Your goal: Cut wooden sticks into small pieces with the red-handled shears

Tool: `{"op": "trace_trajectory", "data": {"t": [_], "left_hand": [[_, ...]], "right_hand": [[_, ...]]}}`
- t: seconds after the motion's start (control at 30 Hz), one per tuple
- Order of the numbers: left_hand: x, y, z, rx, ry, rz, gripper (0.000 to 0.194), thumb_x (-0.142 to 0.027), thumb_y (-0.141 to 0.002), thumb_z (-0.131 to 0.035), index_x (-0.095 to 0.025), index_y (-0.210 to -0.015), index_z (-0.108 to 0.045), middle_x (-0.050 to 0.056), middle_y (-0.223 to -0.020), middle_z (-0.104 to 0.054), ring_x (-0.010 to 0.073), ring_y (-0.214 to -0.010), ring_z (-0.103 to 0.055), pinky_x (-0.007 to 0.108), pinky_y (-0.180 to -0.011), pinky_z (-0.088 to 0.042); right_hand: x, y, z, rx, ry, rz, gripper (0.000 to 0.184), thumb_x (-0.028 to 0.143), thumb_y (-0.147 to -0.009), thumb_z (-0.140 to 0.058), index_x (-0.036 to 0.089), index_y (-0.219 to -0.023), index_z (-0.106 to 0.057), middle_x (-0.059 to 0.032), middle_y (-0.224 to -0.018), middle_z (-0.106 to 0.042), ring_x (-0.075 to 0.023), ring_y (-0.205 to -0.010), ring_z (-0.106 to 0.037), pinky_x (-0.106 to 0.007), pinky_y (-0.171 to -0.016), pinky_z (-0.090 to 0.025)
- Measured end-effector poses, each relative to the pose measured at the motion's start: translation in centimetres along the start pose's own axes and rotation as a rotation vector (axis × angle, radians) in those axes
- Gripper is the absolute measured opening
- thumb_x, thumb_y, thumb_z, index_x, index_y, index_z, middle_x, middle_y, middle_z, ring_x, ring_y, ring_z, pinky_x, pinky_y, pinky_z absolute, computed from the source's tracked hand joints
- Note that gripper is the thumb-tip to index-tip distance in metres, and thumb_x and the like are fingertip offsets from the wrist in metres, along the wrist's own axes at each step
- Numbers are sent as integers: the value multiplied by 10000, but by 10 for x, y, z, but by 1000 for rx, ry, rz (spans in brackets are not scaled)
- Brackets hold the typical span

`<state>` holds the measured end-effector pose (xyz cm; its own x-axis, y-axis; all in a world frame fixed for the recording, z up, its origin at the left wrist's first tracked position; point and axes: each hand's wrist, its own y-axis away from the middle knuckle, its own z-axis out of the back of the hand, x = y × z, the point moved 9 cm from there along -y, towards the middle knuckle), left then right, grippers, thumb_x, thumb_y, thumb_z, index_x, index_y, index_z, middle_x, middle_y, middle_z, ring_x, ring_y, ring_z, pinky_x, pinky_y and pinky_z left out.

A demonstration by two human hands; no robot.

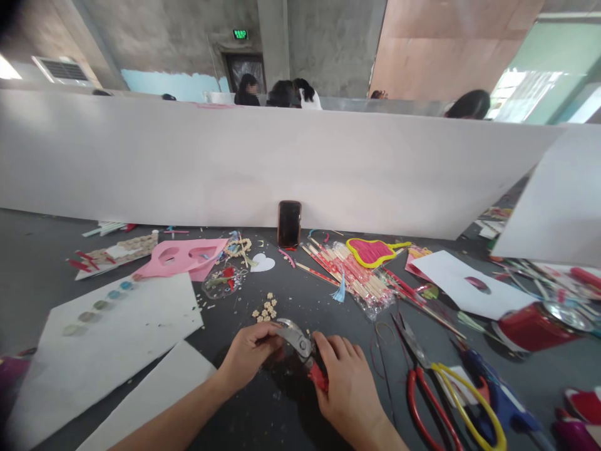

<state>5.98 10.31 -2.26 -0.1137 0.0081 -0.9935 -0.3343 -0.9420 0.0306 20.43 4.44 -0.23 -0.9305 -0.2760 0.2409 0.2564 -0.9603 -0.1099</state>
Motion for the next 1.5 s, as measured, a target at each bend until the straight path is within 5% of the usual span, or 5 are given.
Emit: {"op": "trace_trajectory", "data": {"t": [1.5], "left_hand": [[-2, 1, -10, 113, 30, 5, 182, -222, -767, -477, -137, -765, -638, 21, -600, -622, 143, -548, -595, 223, -547, -457]], "right_hand": [[3, -1, 11, -68, -9, 80, 575, 208, -770, -475, 214, -1329, -337, -106, -1187, -527, -237, -1033, -478, -410, -869, -360]]}}
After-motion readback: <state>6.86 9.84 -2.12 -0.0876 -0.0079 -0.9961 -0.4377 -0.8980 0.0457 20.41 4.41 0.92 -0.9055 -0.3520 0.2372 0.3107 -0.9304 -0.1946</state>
